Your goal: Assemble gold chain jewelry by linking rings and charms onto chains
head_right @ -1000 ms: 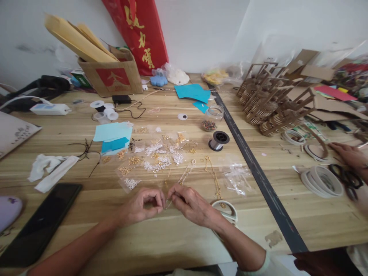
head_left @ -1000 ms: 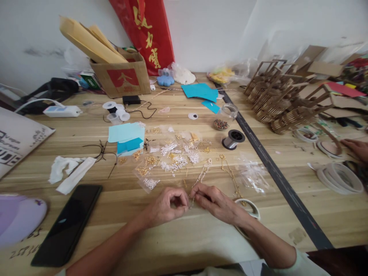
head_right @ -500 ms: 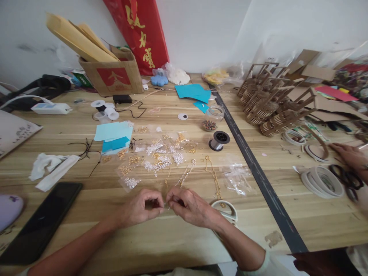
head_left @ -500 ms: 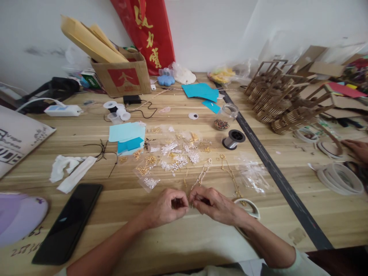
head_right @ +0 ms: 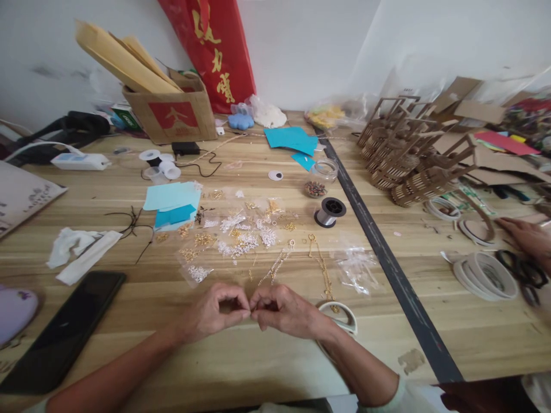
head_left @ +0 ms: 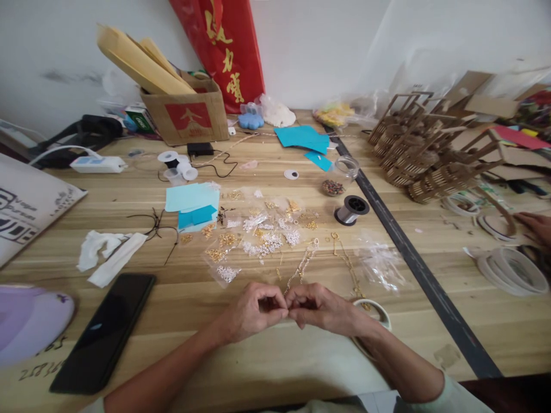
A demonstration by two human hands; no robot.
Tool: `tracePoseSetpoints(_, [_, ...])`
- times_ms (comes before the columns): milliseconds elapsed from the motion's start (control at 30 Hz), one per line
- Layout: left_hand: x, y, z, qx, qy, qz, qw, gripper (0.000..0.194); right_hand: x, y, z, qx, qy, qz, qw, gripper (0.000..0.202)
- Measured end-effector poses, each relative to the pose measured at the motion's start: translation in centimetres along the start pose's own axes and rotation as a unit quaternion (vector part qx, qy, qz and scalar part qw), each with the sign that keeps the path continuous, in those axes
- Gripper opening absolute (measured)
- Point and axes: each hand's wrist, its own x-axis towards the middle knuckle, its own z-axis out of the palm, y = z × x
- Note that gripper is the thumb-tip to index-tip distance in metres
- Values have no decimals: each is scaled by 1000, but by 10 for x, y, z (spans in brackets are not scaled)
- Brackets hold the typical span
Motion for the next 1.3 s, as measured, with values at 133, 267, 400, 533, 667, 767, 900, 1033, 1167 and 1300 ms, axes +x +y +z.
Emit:
tracePoseSetpoints(133, [0, -1, 2, -25, 14, 5, 1000, 12, 1, 2, 0, 58, -24, 0, 998, 8])
tracePoseSetpoints(267, [1, -2, 2, -34, 28, 4, 999, 13, 0, 2, 0, 52, -28, -6, 998, 8])
tracePoseSetpoints(400, [1, -3, 2, -30, 38, 0, 999, 12, 1, 3, 1, 41, -19, 3, 999, 9])
tracePoseSetpoints(533, [2, -2, -1, -20, 42, -6, 999, 10, 1, 2, 1, 30, -16, 10, 999, 9])
tracePoseSetpoints(667, [2, 1, -2, -21, 44, -6, 999, 10, 1, 0, 1, 35, -8, 19, 999, 10])
tracePoseSetpoints(767, [2, 0, -1, -33, 47, 2, 998, 9, 0, -1, 1, 39, -3, 25, 999, 14])
tracePoseSetpoints(900, [1, 0, 1, -45, 41, 2, 998, 9, 1, 0, 1, 48, -6, 28, 998, 17])
tracePoseSetpoints(1033, [1, -1, 1, -40, 43, 6, 998, 8, 1, 2, 1, 39, -3, 15, 999, 18])
tracePoseSetpoints(1167, [2, -2, 0, -37, 49, 13, 998, 9, 1, 0, 1, 39, -2, 16, 999, 21])
tracePoseSetpoints(1300, [1, -1, -1, -34, 44, 9, 998, 9, 1, -3, 1, 32, 1, 23, 999, 23])
